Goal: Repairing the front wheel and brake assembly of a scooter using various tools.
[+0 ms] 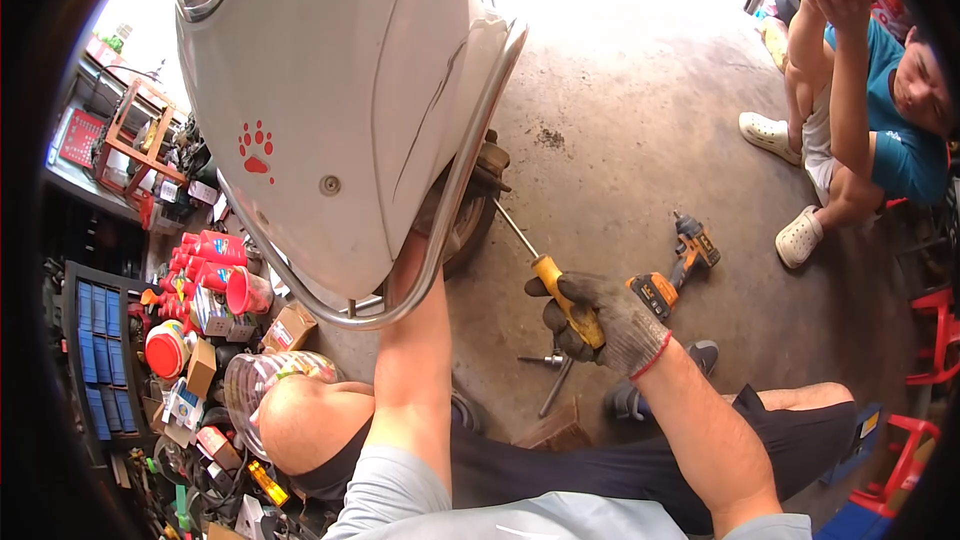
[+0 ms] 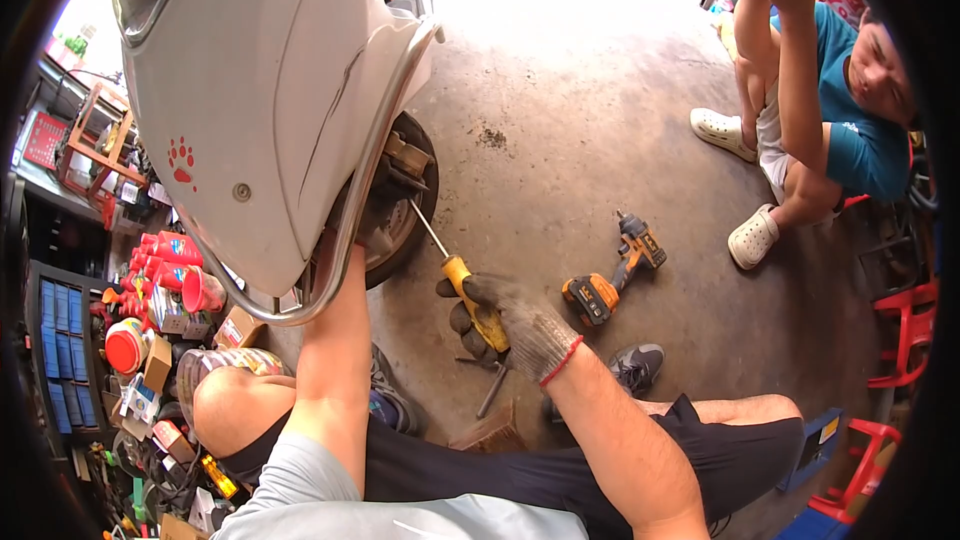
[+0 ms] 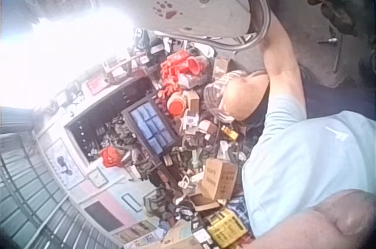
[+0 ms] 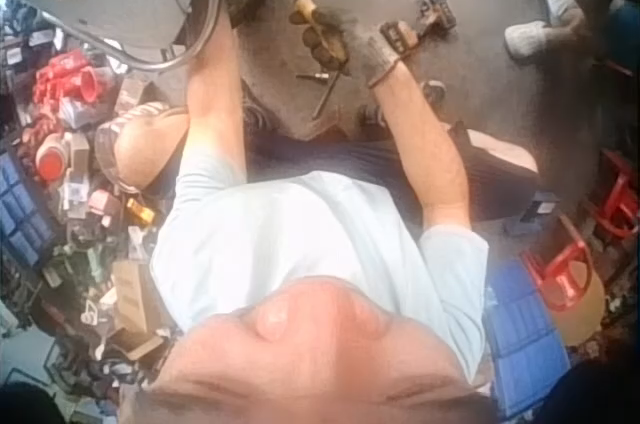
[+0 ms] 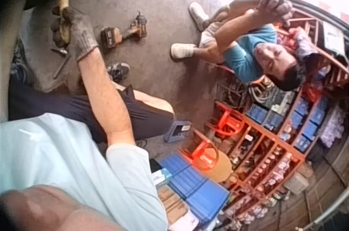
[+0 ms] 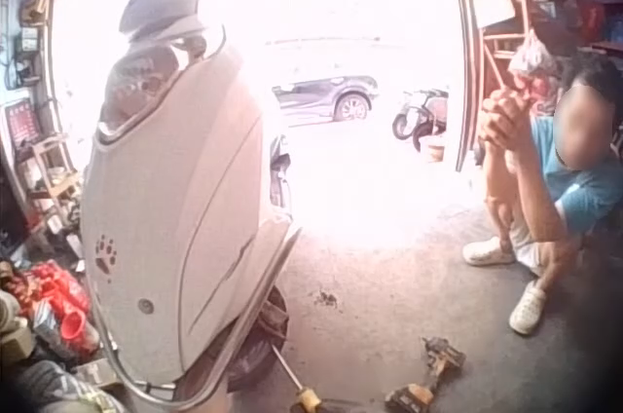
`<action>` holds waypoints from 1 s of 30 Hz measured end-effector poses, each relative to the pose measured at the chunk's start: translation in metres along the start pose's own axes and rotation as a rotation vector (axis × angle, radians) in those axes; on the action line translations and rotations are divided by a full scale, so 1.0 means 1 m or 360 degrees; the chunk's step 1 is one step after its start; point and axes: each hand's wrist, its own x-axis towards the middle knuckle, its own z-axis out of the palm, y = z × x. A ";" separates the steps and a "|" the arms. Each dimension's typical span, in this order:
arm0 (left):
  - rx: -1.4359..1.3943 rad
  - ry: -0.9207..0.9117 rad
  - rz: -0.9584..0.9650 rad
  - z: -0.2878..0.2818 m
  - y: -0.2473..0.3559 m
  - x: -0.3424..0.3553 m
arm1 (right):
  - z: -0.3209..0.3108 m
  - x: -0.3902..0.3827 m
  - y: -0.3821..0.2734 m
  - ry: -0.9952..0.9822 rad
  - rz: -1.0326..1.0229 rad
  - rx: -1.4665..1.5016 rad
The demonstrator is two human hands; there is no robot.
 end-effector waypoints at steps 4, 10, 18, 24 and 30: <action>0.0086 -0.0024 0.0015 -0.001 0.007 0.007 | -0.007 0.003 -0.001 -0.0111 0.0100 0.0195; 0.0211 -0.0062 0.0016 0.000 0.013 0.013 | -0.022 0.004 -0.016 -0.0176 0.0126 0.0090; 0.0336 -0.0053 -0.0037 -0.009 0.006 0.003 | -0.012 0.012 -0.005 -0.0189 0.0172 0.0050; 0.0431 -0.0043 -0.0060 -0.017 0.004 -0.005 | -0.020 0.031 0.008 -0.0010 0.0229 -0.0122; 0.0514 -0.0043 -0.0081 -0.024 0.001 -0.011 | -0.012 0.033 0.010 0.0073 0.0160 -0.0282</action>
